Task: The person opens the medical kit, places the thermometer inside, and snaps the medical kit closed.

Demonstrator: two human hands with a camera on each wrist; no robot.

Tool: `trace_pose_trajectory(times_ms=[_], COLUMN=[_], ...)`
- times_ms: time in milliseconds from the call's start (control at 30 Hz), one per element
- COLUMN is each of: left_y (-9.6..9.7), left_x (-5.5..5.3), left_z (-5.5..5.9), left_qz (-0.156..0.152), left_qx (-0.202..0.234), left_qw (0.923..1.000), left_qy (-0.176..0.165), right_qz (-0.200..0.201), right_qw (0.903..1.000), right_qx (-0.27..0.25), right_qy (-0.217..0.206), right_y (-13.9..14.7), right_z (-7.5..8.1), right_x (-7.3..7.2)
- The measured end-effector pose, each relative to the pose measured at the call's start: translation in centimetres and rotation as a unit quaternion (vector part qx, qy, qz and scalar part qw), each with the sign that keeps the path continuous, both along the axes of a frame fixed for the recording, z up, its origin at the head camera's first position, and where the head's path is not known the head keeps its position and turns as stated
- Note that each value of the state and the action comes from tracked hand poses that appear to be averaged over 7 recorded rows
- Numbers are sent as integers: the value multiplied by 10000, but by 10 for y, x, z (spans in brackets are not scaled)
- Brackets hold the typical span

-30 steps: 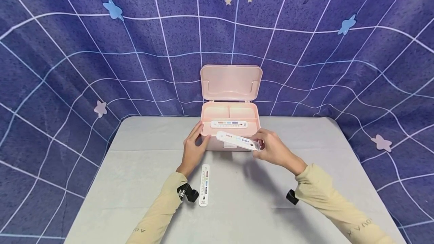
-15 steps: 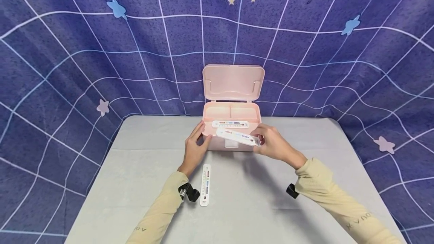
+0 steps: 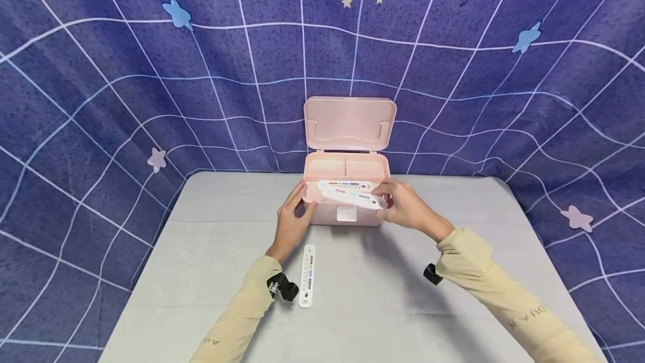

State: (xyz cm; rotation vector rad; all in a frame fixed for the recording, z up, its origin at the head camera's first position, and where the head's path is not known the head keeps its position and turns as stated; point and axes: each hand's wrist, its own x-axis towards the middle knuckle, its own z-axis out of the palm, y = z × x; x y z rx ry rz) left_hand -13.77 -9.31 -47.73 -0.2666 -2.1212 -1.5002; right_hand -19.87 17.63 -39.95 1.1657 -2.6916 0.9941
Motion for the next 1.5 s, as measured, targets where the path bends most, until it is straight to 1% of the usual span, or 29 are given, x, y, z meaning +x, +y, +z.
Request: trace_pose_trajectory(times_ms=[200, 467, 600, 800, 1133, 1300, 1500], left_y=[0, -1, 0, -1, -3, -3, -3], left_x=[-1, -1, -1, 0, -1, -1, 0], left_z=[-2, -3, -2, 0, -2, -2, -2], left_qz=[-17, 34, 46, -133, -153, -112, -114], left_qx=[-38, -121, -127, 61, 129, 78, 34], left_qw=[9999, 9998, 9998, 9999, 9998, 9999, 9999], left_qy=[98, 123, 141, 27, 16, 26, 21], right_qz=[130, 318, 379, 405, 541, 564, 486], right_qw=[9998, 9992, 9991, 9989, 9981, 9977, 9966], right_qx=[10, 13, 90, 213, 275, 365, 648], right_qy=[128, 229, 173, 36, 86, 101, -153], right_y=[-2, -5, -7, -9, -11, -13, -14], right_z=[-3, -5, -6, -5, -10, -9, -6], right_x=[-9, -21, -26, -32, -39, -42, -43])
